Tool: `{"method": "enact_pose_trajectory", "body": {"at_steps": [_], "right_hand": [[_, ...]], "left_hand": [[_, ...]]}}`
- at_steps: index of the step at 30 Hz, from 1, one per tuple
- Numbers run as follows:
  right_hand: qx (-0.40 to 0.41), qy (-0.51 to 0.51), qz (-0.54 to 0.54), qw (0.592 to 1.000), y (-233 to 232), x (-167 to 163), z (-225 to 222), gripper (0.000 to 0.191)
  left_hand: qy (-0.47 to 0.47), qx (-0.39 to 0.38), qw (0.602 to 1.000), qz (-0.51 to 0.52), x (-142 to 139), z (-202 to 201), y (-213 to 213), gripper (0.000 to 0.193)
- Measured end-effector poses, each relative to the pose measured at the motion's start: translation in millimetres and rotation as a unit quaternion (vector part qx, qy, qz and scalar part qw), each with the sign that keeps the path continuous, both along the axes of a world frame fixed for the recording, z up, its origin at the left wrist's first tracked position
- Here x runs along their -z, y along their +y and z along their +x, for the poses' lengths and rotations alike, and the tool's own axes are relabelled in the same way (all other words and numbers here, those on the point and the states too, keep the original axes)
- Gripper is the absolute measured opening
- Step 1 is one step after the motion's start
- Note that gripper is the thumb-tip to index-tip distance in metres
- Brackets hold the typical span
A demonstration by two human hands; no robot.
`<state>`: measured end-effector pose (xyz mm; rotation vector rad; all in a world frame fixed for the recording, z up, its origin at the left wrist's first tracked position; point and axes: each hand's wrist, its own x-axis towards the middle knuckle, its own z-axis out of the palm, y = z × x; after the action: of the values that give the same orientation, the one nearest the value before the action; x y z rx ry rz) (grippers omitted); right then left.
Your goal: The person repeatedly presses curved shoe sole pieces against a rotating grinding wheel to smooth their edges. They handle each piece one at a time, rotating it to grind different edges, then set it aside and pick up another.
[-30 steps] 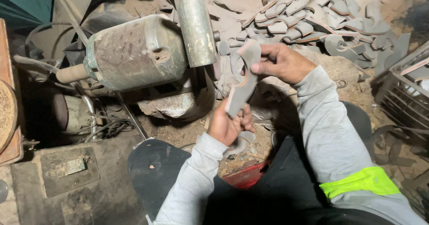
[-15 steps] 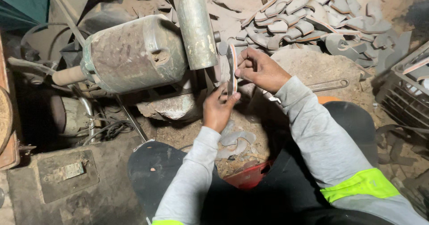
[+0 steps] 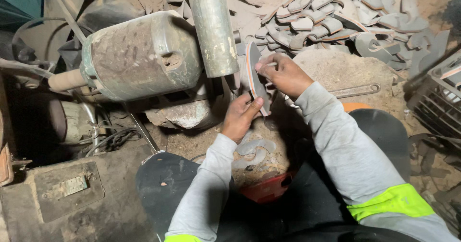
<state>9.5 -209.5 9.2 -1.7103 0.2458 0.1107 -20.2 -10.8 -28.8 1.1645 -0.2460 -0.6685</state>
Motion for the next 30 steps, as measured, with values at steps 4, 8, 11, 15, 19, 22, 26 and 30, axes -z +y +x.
{"method": "enact_pose_trajectory", "body": {"at_steps": [4, 8, 11, 15, 19, 22, 26, 30], "right_hand": [[-0.068, -0.054, -0.08, 0.993, -1.0, -3.5, -2.8, 0.035], [-0.099, -0.139, -0.25, 0.953, -2.7, -18.4, -6.5, 0.038], [-0.123, -0.201, -0.258, 0.937, -11.1, -34.5, -9.3, 0.032], [-0.18, -0.12, -0.339, 0.915, -14.3, -48.8, -5.0, 0.034], [-0.197, -0.163, -0.387, 0.886, -9.0, -52.6, 0.2, 0.034], [-0.195, -0.173, -0.425, 0.867, -5.1, -55.4, 4.3, 0.033], [-0.206, -0.095, -0.485, 0.845, -2.3, -60.1, 8.8, 0.034], [-0.169, -0.141, -0.373, 0.901, -2.0, -54.2, 11.3, 0.029]], "left_hand": [[-0.008, -0.013, 1.0, 0.008, 13.1, -11.3, -29.8, 0.021], [0.036, -0.077, 0.996, 0.016, 34.5, -22.7, -72.6, 0.01], [0.001, -0.138, 0.99, -0.027, 50.7, -23.2, -101.7, 0.01], [-0.542, 0.026, 0.658, 0.523, 61.1, -12.1, -120.3, 0.01], [-0.401, -0.065, 0.858, 0.315, 61.0, -10.6, -131.9, 0.022], [0.037, -0.146, 0.986, -0.066, 58.5, -8.8, -143.9, 0.027], [-0.299, -0.127, 0.93, 0.172, 64.6, 0.7, -142.7, 0.022], [-0.042, -0.169, 0.98, 0.096, 69.8, -1.7, -124.5, 0.02]]}}
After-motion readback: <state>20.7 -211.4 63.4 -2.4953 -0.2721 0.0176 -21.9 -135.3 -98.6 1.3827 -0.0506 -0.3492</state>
